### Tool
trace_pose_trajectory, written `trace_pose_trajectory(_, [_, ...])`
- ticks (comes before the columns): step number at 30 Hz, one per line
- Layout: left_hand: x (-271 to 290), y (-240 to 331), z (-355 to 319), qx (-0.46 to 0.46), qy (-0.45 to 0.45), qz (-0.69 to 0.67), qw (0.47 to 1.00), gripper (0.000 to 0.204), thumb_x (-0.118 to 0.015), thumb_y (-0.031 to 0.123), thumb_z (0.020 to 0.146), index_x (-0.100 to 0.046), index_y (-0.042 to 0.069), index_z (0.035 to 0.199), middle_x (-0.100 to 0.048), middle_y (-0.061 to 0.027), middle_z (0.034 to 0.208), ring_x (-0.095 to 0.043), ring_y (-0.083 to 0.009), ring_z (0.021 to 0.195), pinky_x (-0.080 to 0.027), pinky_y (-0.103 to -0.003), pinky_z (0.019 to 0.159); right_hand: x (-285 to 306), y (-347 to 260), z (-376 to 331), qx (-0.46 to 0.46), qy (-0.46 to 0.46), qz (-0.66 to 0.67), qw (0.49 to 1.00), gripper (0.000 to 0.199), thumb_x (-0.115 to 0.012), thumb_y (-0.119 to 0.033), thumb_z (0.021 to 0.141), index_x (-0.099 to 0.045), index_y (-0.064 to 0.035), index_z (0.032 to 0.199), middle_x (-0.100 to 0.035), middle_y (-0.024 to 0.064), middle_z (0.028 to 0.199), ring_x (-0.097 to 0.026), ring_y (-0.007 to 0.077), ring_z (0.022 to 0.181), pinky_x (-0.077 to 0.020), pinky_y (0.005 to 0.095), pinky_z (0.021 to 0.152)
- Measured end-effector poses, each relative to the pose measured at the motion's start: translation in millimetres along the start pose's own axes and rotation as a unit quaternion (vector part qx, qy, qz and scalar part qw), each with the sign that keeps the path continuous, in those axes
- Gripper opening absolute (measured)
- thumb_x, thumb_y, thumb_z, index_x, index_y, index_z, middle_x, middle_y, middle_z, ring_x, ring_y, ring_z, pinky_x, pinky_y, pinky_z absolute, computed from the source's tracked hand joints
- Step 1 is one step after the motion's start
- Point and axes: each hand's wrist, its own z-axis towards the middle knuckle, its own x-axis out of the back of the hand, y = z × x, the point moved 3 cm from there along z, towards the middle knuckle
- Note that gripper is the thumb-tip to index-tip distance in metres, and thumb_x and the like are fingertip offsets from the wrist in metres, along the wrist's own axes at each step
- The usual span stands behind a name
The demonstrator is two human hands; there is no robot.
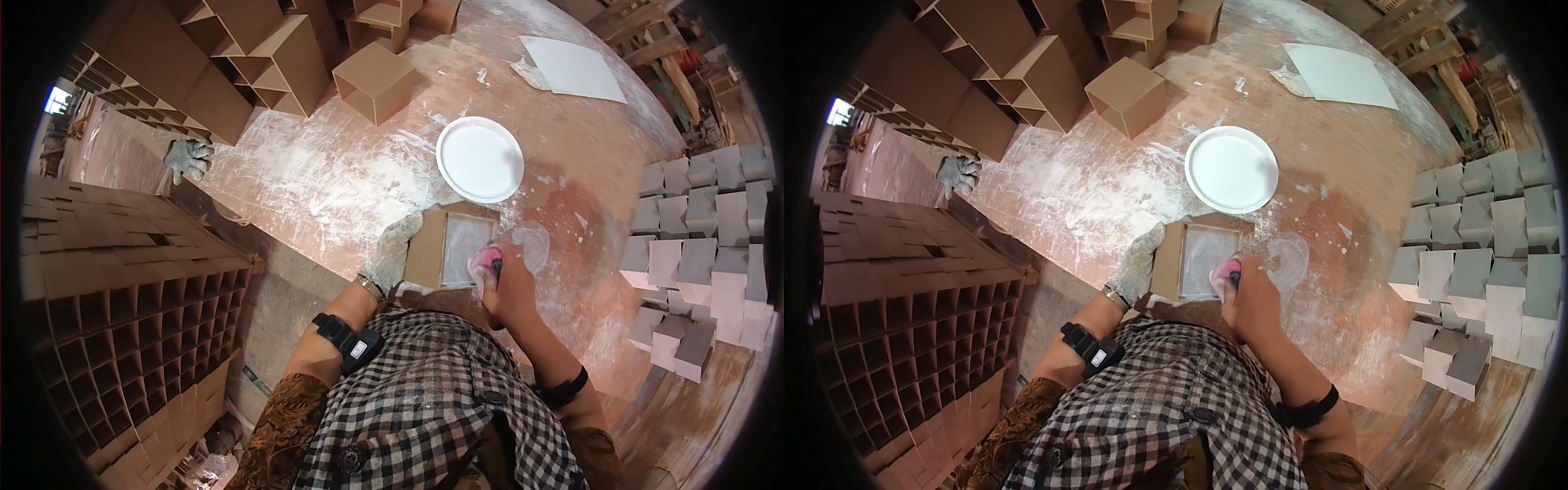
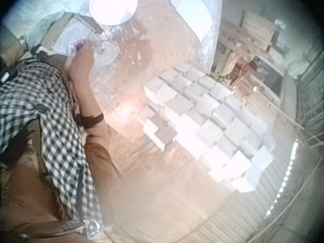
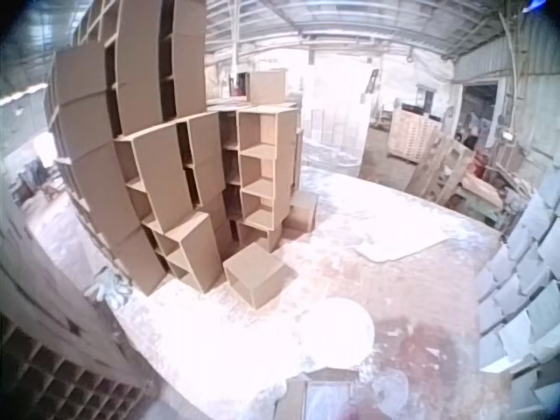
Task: Applying a white finish or paint to the interior and exterior of small wooden boxes using a pink sponge.
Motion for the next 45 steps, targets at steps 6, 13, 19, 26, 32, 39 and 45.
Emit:
trace_pose_trajectory(6, [-9,-1,-9,-0.012,0.016,-0.001,1.000,0.034,-0.055,0.029,0.091,-0.056,0.004,0.114,-0.060,-0.0057,0.103,-0.057,-0.0162,0.089,-0.051,-0.032,0.078,-6,8,34,-0.102,0.140,-0.011,0.985,0.035,-0.062,-0.011,0.075,-0.049,0.0036,0.105,-0.057,0.0246,0.090,-0.056,0.0406,0.089,-0.0437,0.0463,0.075])
trace_pose_trajectory(13, [-13,-5,-13,-0.026,-0.020,-0.006,0.999,0.036,-0.052,0.029,0.092,-0.054,0.004,0.118,-0.059,-0.0065,0.108,-0.057,-0.0167,0.094,-0.049,-0.032,0.083,-12,-29,24,0.017,0.115,0.182,0.976,0.028,-0.062,-0.011,0.074,-0.055,-0.0019,0.100,-0.059,0.0218,0.087,-0.058,0.0392,0.080,-0.0463,0.0419,0.071])
trace_pose_trajectory(19, [-18,-7,-13,-0.029,-0.049,-0.002,0.998,0.043,-0.048,0.036,0.094,-0.052,0.002,0.120,-0.058,-0.0080,0.110,-0.057,-0.0175,0.095,-0.050,-0.031,0.084,3,12,-3,0.022,0.033,0.074,0.996,0.029,-0.063,-0.013,0.073,-0.055,-0.0038,0.100,-0.059,0.0214,0.090,-0.058,0.0386,0.084,-0.0464,0.0418,0.073])
trace_pose_trajectory(26, [-34,-1,-20,-0.028,-0.030,0.022,0.999,0.040,-0.052,0.036,0.091,-0.055,0.003,0.115,-0.059,-0.0073,0.105,-0.058,-0.0173,0.090,-0.053,-0.033,0.078,5,38,6,-0.076,0.102,0.001,0.992,0.031,-0.063,-0.015,0.074,-0.054,-0.0029,0.101,-0.059,0.0202,0.089,-0.057,0.0391,0.083,-0.0448,0.0448,0.072])
trace_pose_trajectory(32, [-41,6,-32,-0.029,-0.025,0.032,0.999,0.040,-0.053,0.034,0.091,-0.054,0.004,0.118,-0.059,-0.0065,0.108,-0.058,-0.0169,0.092,-0.052,-0.032,0.079,1,-13,23,0.019,0.174,0.085,0.981,0.028,-0.063,-0.011,0.073,-0.055,-0.0043,0.100,-0.059,0.0181,0.085,-0.057,0.0382,0.081,-0.0449,0.0441,0.070])
trace_pose_trajectory(39, [-47,7,-32,-0.053,-0.011,0.100,0.994,0.045,-0.053,0.042,0.090,-0.055,0.005,0.115,-0.060,-0.0059,0.103,-0.058,-0.0165,0.088,-0.053,-0.030,0.075,4,23,51,-0.100,0.172,0.052,0.979,0.024,-0.059,-0.016,0.073,-0.059,-0.0049,0.094,-0.062,0.0204,0.082,-0.058,0.0400,0.080,-0.0448,0.0469,0.070])
trace_pose_trajectory(45, [-44,-7,-26,0.037,-0.055,-0.055,0.996,0.043,-0.058,0.037,0.088,-0.056,0.004,0.115,-0.060,-0.0073,0.109,-0.058,-0.0183,0.094,-0.051,-0.033,0.081,9,50,49,-0.176,0.131,-0.035,0.975,0.024,-0.055,-0.023,0.073,-0.061,-0.0052,0.089,-0.063,0.0213,0.084,-0.060,0.0388,0.084,-0.0466,0.0452,0.072])
